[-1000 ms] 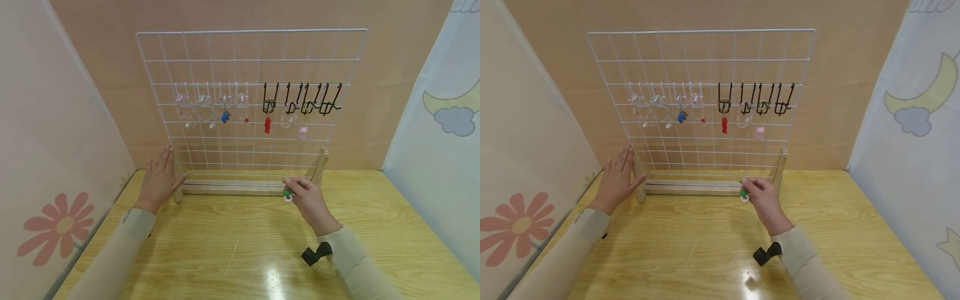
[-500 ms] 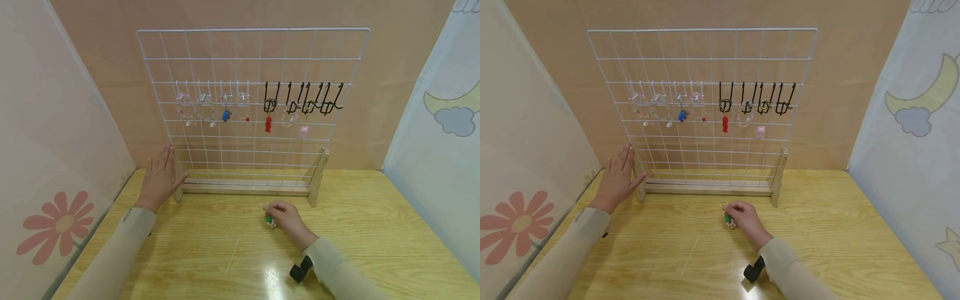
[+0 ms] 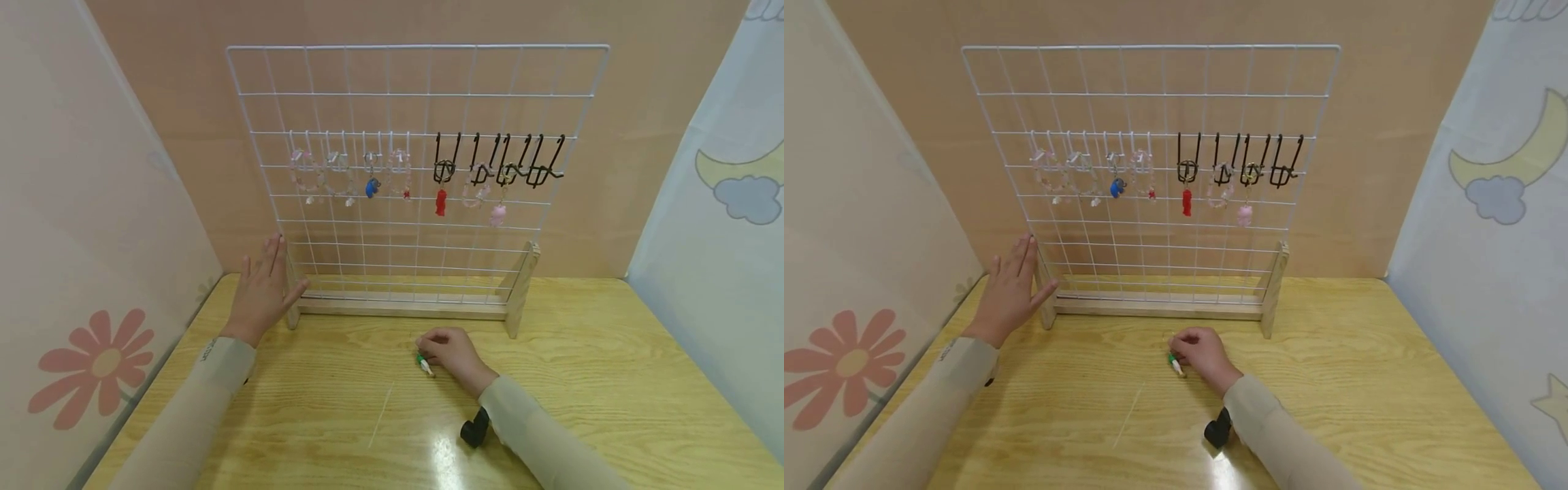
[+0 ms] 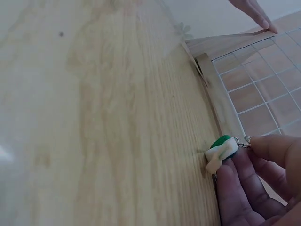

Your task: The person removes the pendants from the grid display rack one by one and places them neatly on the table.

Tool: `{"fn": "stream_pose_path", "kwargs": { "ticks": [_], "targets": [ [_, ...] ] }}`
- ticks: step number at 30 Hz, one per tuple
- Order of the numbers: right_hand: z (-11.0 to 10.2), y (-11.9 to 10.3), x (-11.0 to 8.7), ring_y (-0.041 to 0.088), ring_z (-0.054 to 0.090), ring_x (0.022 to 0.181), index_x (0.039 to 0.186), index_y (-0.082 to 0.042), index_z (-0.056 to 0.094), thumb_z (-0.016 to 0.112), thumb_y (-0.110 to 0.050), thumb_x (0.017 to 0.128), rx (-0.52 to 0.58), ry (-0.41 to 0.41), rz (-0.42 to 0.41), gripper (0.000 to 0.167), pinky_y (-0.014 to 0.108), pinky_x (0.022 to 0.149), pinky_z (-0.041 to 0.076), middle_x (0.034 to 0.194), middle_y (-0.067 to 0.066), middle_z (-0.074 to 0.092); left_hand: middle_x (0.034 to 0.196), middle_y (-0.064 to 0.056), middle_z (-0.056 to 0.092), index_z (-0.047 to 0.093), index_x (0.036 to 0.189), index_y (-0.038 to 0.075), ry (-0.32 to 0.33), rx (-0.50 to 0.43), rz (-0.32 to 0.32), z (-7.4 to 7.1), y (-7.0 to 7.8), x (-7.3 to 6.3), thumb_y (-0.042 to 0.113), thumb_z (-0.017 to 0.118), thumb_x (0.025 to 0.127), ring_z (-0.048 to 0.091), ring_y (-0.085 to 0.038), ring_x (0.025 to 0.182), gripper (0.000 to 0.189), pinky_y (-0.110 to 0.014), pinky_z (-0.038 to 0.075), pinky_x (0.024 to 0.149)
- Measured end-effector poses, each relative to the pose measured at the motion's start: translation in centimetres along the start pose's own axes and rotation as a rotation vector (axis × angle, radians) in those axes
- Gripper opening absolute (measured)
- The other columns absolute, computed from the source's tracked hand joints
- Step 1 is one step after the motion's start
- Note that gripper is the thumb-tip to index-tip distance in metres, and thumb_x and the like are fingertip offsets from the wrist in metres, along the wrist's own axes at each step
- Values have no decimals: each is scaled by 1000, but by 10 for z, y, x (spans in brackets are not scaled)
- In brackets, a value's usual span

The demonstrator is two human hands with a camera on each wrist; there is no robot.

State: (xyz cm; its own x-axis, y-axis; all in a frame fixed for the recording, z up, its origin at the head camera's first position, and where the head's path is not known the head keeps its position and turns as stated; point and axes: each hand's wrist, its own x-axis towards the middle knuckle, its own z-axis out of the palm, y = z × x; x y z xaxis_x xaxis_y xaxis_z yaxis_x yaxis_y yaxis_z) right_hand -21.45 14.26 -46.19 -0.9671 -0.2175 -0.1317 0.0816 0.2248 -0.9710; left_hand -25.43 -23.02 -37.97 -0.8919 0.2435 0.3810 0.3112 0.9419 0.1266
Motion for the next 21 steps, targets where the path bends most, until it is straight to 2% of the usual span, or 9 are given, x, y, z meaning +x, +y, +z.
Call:
{"fn": "stream_pose_path", "kwargs": {
  "ticks": [7, 11, 17, 21],
  "targets": [
    [1, 2, 13, 16, 64, 73, 99, 4, 74, 66, -9, 99, -76, 1, 9, 16, 30, 67, 60, 87, 10, 71, 170, -17, -1, -2, 162, 2, -5, -4, -6, 1, 0, 1, 56, 42, 105, -2, -30, 156, 90, -66, 5, 120],
    [1, 2, 18, 16, 61, 67, 98, 3, 74, 66, -7, 98, -102, 17, 19, 13, 29, 61, 58, 82, 10, 69, 170, -14, -5, -5, 162, 3, -15, -6, -9, 1, -1, 1, 57, 41, 105, -3, -30, 156, 90, -66, 4, 120],
    [0, 1, 19, 17, 63, 67, 103, 3, 72, 67, -8, 97, -109, 42, 35, 14, 30, 61, 59, 82, 11, 69, 170, -13, -7, -5, 162, 3, -24, -10, -13, 1, -1, 2, 57, 41, 105, -3, -30, 156, 90, -63, -1, 121],
    [-1, -3, 16, 19, 65, 73, 109, 4, 71, 66, -7, 97, -88, 44, 22, 17, 32, 65, 59, 90, 12, 70, 170, -15, -4, -4, 161, 2, -18, -2, -9, 1, -1, 2, 56, 43, 105, -2, -31, 156, 90, -64, 1, 121]
  ]
}}
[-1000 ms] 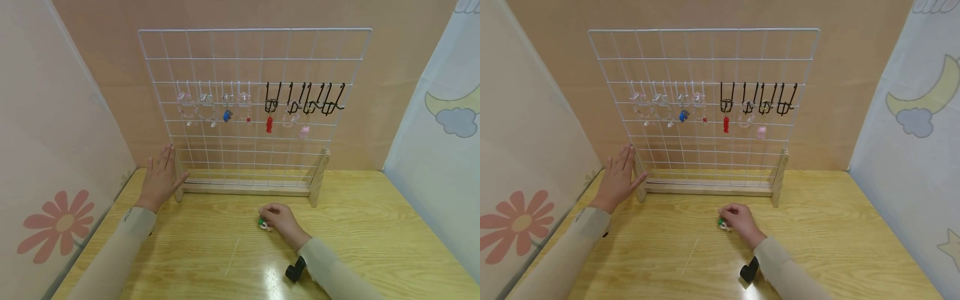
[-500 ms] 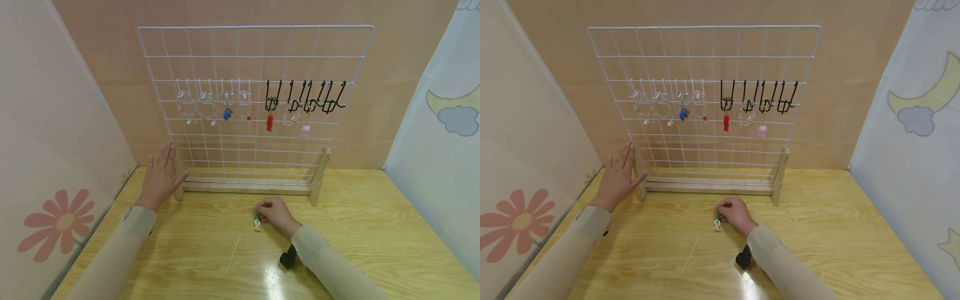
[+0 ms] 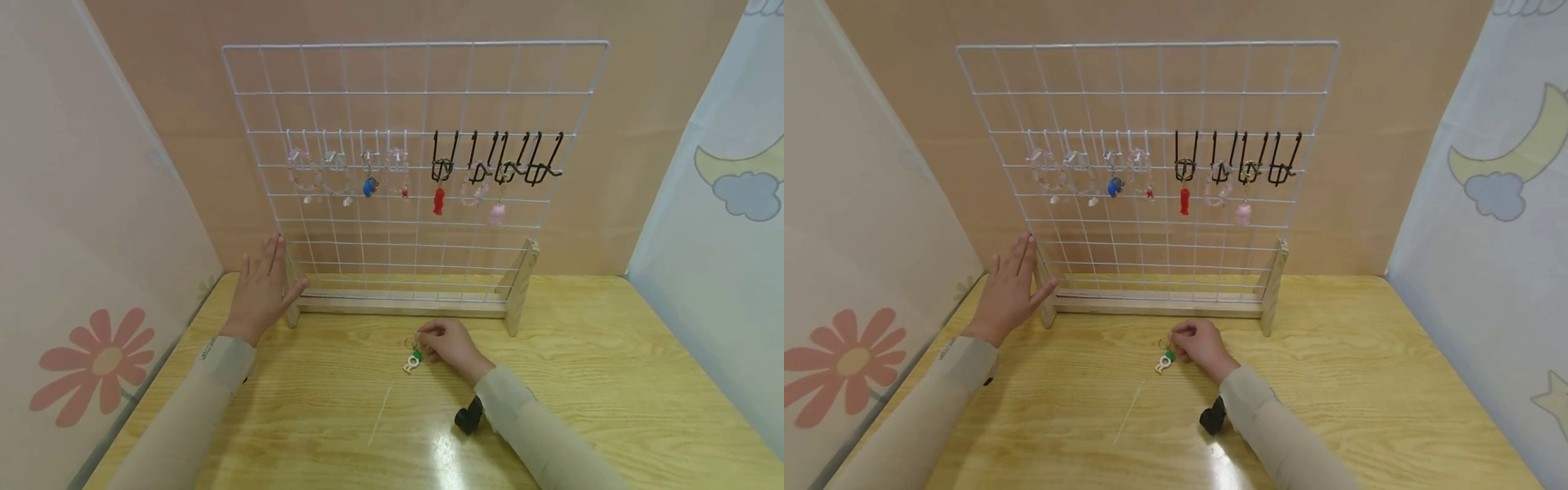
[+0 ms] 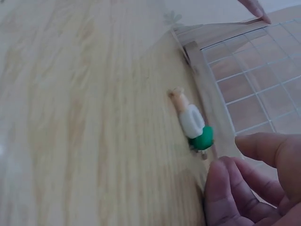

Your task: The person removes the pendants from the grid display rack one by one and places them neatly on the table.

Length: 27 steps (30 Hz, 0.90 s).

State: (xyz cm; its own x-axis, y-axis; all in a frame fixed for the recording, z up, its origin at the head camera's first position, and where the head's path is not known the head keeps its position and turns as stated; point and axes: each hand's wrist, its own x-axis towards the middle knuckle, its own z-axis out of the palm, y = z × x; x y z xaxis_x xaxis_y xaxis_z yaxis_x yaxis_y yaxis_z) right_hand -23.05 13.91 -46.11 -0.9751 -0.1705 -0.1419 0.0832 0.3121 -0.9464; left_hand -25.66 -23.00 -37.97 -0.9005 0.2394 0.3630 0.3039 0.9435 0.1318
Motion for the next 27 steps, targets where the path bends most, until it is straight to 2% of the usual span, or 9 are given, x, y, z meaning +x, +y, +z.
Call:
{"fn": "stream_pose_path", "kwargs": {
  "ticks": [4, 7, 10, 13, 17, 20, 24, 27],
  "targets": [
    [-4, -9, -6, 23, 68, 86, 115, 3, 70, 67, -12, 98, 12, 10, -41, 23, 36, 77, 60, 102, 11, 70, 169, -17, -1, -4, 162, 2, 6, 8, 1, 0, 0, -1, 54, 45, 105, 0, -32, 156, 91, -65, 5, 120],
    [-12, -20, -10, 29, 67, 97, 119, 4, 68, 66, -16, 99, 30, 40, -107, 28, 41, 87, 59, 109, 13, 69, 170, -16, -2, -5, 162, 3, 1, 8, -3, 0, 0, -1, 54, 46, 105, 0, -32, 156, 91, -65, 4, 120],
    [-24, -32, -13, 32, 66, 101, 121, 5, 66, 66, -18, 100, 53, 89, -176, 31, 43, 90, 57, 111, 15, 68, 170, -16, -2, -6, 162, 4, -3, 6, -5, 0, 1, -1, 53, 47, 105, -1, -31, 156, 92, -65, 4, 120],
    [-36, -46, -15, 30, 66, 98, 120, 6, 67, 67, -19, 100, 61, 153, -236, 32, 35, 86, 59, 110, 15, 69, 170, -18, 0, -5, 162, 3, 0, 0, -3, -1, 2, -1, 52, 48, 105, -1, -31, 156, 91, -65, 3, 120],
    [-54, -65, -21, 18, 66, 91, 120, 4, 67, 66, -23, 100, 62, 243, -290, 33, 22, 80, 56, 106, 8, 69, 170, -17, -1, -4, 162, 3, 0, -7, -2, -2, 2, -2, 53, 47, 105, -1, -32, 156, 91, -65, 2, 120],
    [-68, -79, -27, 12, 66, 89, 119, 2, 67, 67, -26, 100, 78, 309, -336, 34, 22, 81, 56, 102, 1, 69, 170, -15, -4, -5, 162, 4, -8, -15, -4, -1, 1, -2, 53, 46, 105, -2, -31, 156, 91, -63, -2, 121],
    [-83, -95, -32, 15, 67, 90, 117, -1, 70, 68, -30, 99, 89, 395, -403, 35, 22, 82, 55, 100, -3, 69, 170, -12, -6, -7, 162, 5, -13, -28, -8, 1, 0, -1, 52, 48, 105, -4, -30, 156, 91, -61, -5, 121],
    [-92, -106, -32, 15, 67, 89, 114, -5, 72, 69, -29, 99, 108, 473, -439, 28, 20, 78, 54, 100, -4, 68, 170, -12, -6, -6, 162, 5, -11, -28, -6, 1, -1, 0, 51, 48, 105, -4, -30, 156, 91, -61, -5, 121]
  ]
}}
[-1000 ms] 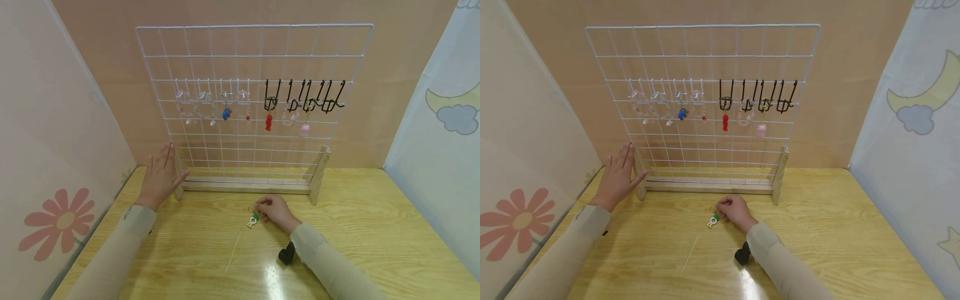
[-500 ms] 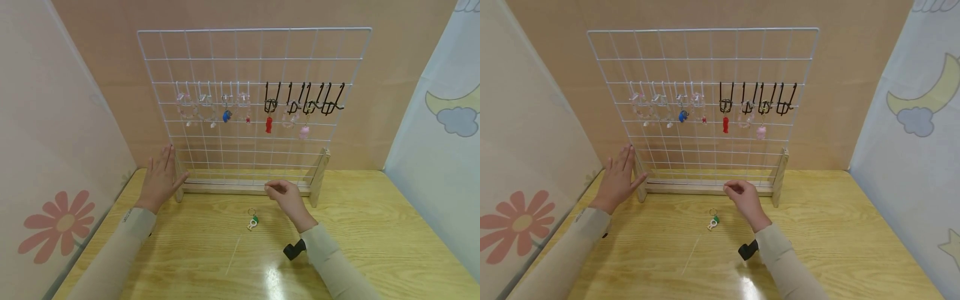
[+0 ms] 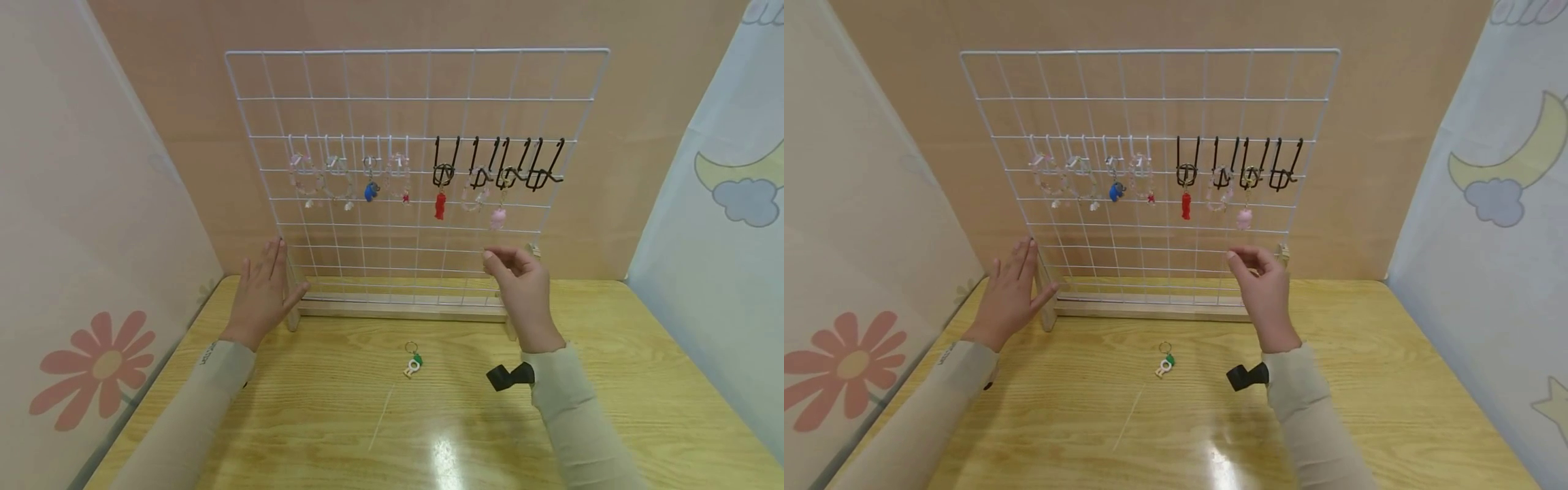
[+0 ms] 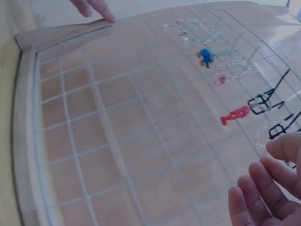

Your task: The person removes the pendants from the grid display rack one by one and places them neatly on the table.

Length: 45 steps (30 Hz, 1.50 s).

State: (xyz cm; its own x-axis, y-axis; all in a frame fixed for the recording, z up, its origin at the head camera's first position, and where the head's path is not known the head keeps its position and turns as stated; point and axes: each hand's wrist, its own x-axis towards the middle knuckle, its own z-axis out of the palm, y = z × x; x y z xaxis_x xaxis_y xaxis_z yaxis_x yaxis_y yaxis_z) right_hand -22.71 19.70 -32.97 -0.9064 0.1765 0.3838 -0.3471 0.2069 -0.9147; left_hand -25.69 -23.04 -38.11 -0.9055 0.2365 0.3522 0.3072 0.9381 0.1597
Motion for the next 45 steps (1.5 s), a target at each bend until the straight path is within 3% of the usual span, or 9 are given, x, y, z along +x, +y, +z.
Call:
{"fn": "stream_pose_path", "kwargs": {
  "ticks": [4, 7, 13, 18, 24, 30, 40, 45],
  "targets": [
    [-4, -11, 14, 14, 67, 88, 112, -6, 73, 71, -19, 97, 76, 104, -35, 20, 18, 80, 54, 103, -1, 70, 170, -13, -6, -5, 162, 3, -1, 19, 8, 1, -2, 1, 53, 45, 105, -4, -30, 156, 91, -61, -4, 121],
    [-6, -18, 24, 14, 66, 91, 115, -2, 72, 72, -17, 96, 118, 152, -53, 25, 18, 83, 54, 108, 2, 70, 170, -14, -5, -4, 162, 3, -1, 23, 12, 2, -3, 2, 54, 44, 105, -4, -30, 156, 91, -61, -4, 121],
    [-7, -29, 41, 14, 64, 104, 120, -2, 71, 72, -20, 96, 98, 201, -73, 30, 16, 89, 51, 117, 7, 70, 169, -15, -5, -4, 162, 2, -1, 11, 16, 1, -2, 3, 56, 43, 105, -2, -31, 156, 90, -62, -4, 121],
    [-4, -35, 52, 15, 64, 107, 122, -3, 70, 72, -18, 96, 96, 193, -100, 30, 18, 92, 50, 121, 10, 69, 169, -13, -5, -5, 162, 4, -2, 10, 12, 1, -2, 3, 56, 43, 105, -1, -32, 156, 90, -62, -4, 121],
    [-1, -39, 60, 12, 65, 99, 115, -5, 71, 74, -20, 95, 85, 171, -73, 25, 19, 88, 50, 111, 2, 71, 170, -15, -3, -5, 162, 4, 6, 3, 12, 2, -2, 4, 54, 46, 104, 0, -33, 156, 91, -63, -3, 121],
    [0, -42, 63, 11, 68, 89, 112, -3, 70, 75, -17, 94, 180, 145, -15, 23, 17, 83, 55, 102, 1, 72, 170, -16, -1, -3, 162, 3, 9, 13, 12, 2, -3, 4, 57, 44, 104, 0, -33, 156, 92, -63, -1, 121],
    [1, -48, 65, 13, 65, 82, 102, -2, 71, 75, -13, 93, 365, 132, 13, 14, 18, 77, 57, 94, 5, 70, 170, -16, -1, -4, 162, 4, 2, 26, 9, 1, -1, 4, 58, 44, 104, 3, -35, 156, 92, -63, 0, 121],
    [4, -49, 69, 11, 64, 77, 99, -3, 73, 75, -14, 94, 362, 123, 11, 12, 18, 75, 57, 88, 1, 70, 170, -16, -1, -5, 162, 5, -1, 32, 8, 1, -1, 4, 59, 43, 104, 4, -35, 156, 92, -63, 0, 121]
  ]
}}
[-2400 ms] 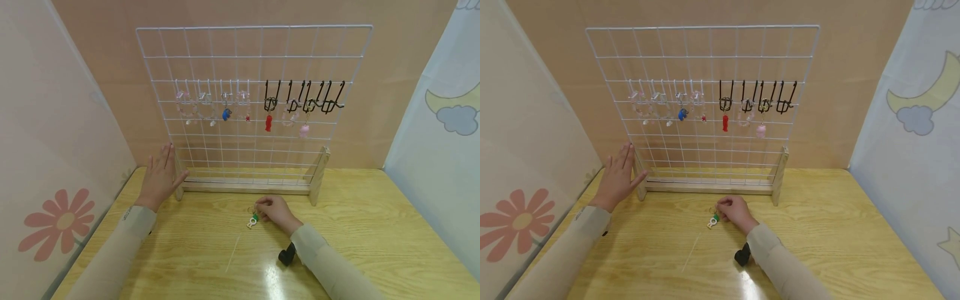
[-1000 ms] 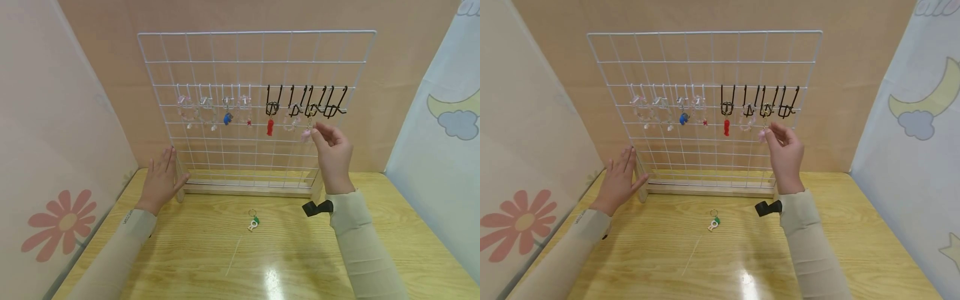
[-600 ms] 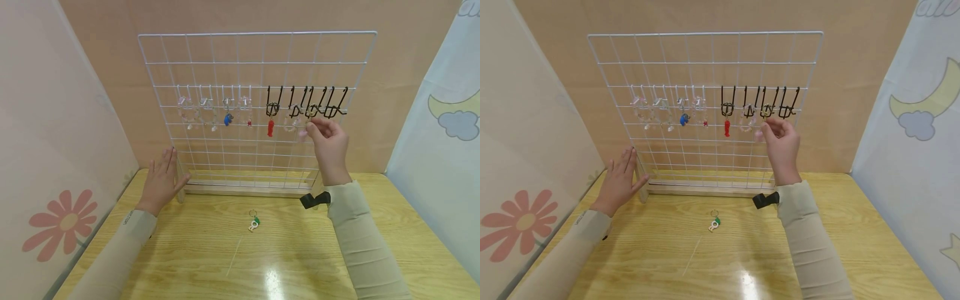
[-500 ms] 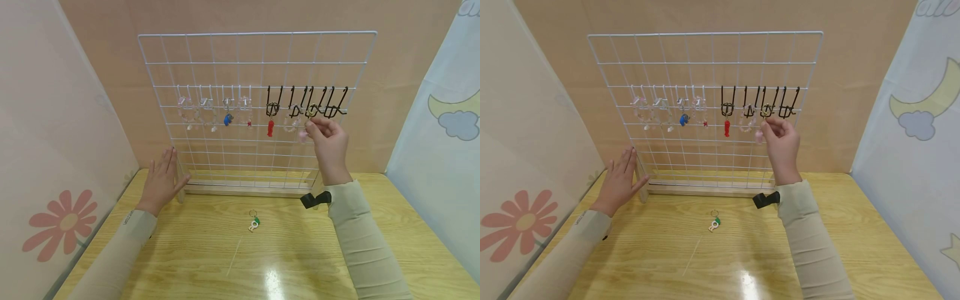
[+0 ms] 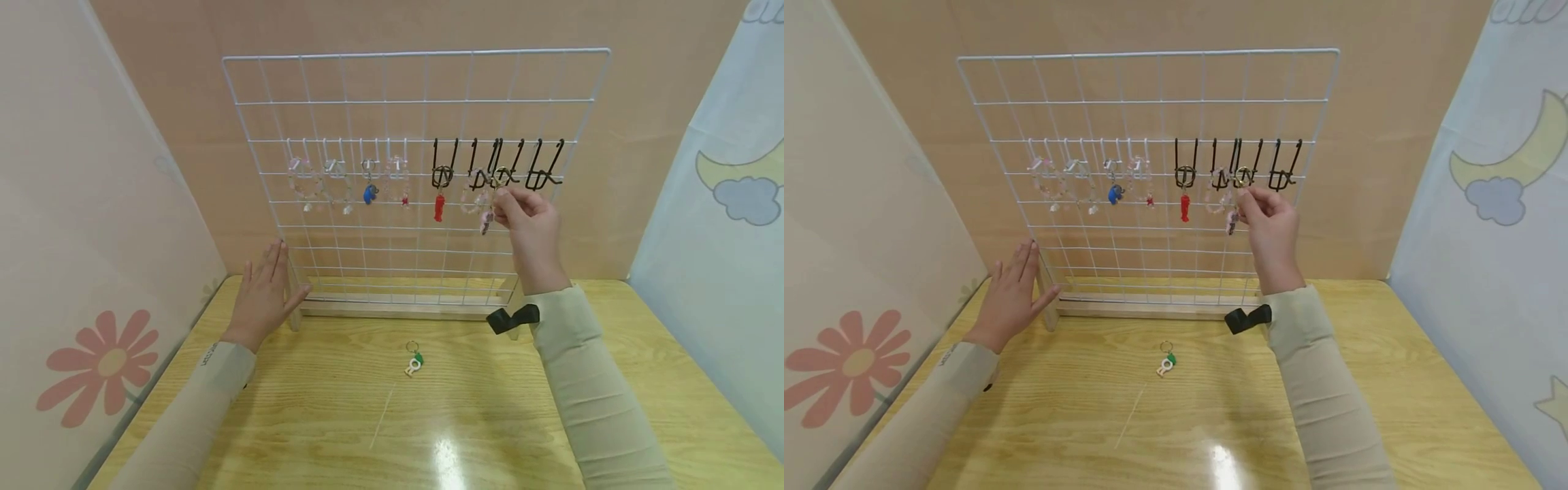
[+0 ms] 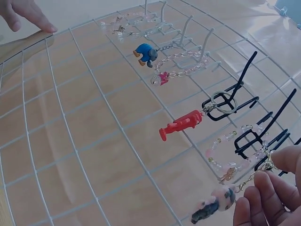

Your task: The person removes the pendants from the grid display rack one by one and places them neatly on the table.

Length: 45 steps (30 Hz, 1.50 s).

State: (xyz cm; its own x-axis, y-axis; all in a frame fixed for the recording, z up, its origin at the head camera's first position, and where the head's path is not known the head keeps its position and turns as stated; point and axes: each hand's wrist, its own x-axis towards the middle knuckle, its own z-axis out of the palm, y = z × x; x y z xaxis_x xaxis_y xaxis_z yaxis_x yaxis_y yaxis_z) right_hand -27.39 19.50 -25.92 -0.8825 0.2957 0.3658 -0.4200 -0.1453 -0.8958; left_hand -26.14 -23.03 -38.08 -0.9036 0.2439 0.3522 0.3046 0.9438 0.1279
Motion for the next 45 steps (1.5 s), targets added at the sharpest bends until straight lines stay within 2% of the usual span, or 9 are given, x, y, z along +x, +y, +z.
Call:
{"fn": "stream_pose_path", "kwargs": {
  "ticks": [7, 12, 18, 22, 27, 32, 38, 45],
  "targets": [
    [7, 1, 5, 9, 62, 77, 97, -7, 71, 75, -13, 93, -93, 11, -6, 8, 18, 75, 57, 88, -1, 66, 170, -15, -2, -5, 162, 5, 5, -3, 1, 0, 0, 0, 59, 42, 104, 4, -36, 156, 92, -63, 0, 121],
    [11, 2, 7, 12, 60, 77, 94, -8, 68, 74, -14, 94, -105, 16, -14, 9, 16, 72, 56, 90, 0, 64, 170, -16, -1, -4, 162, 3, 2, -4, 1, 0, -1, 0, 59, 42, 104, 3, -35, 156, 92, -63, 0, 121],
    [12, 2, 2, 12, 58, 85, 95, -9, 66, 74, -16, 94, -79, 25, 5, 10, 17, 77, 55, 99, 1, 61, 169, -18, 1, -4, 162, 3, 5, 3, 4, 1, -1, 0, 59, 43, 104, 2, -36, 156, 92, -63, 0, 121],
    [12, -1, -5, 13, 59, 85, 94, -8, 68, 75, -12, 94, -20, 18, -8, 8, 20, 78, 56, 98, 2, 63, 169, -19, 2, 0, 162, 1, 12, 7, 5, 1, 0, 0, 57, 45, 104, 7, -38, 155, 92, -63, 2, 121],
    [11, -5, -12, 16, 62, 85, 95, -5, 68, 75, -10, 92, 18, 8, -40, 9, 22, 78, 57, 94, 4, 67, 169, -19, 2, -1, 162, 1, 7, 9, 5, 0, 0, 0, 57, 46, 104, 6, -37, 155, 93, -64, 2, 121],
    [9, -7, -16, 16, 63, 76, 95, -4, 68, 75, -9, 93, 36, 9, -82, 9, 23, 76, 57, 92, 5, 69, 169, -19, 1, -4, 161, 2, -1, 13, 7, -1, 1, -1, 57, 45, 104, 3, -36, 156, 93, -64, 2, 121],
    [6, -12, -19, 15, 63, 57, 94, 0, 69, 75, -7, 92, 78, 1, -120, 10, 27, 76, 59, 88, 8, 67, 169, -18, -1, -4, 161, 2, 6, 7, 14, -1, 1, -2, 55, 46, 104, 3, -36, 156, 93, -64, 2, 120],
    [5, -19, -28, 14, 59, 69, 91, -1, 69, 75, -8, 92, 38, 15, -136, 8, 20, 71, 55, 84, 5, 66, 169, -20, 2, -3, 161, 1, 14, 5, 15, -1, 2, -1, 54, 48, 104, 2, -35, 156, 93, -64, 2, 121]
  ]
}}
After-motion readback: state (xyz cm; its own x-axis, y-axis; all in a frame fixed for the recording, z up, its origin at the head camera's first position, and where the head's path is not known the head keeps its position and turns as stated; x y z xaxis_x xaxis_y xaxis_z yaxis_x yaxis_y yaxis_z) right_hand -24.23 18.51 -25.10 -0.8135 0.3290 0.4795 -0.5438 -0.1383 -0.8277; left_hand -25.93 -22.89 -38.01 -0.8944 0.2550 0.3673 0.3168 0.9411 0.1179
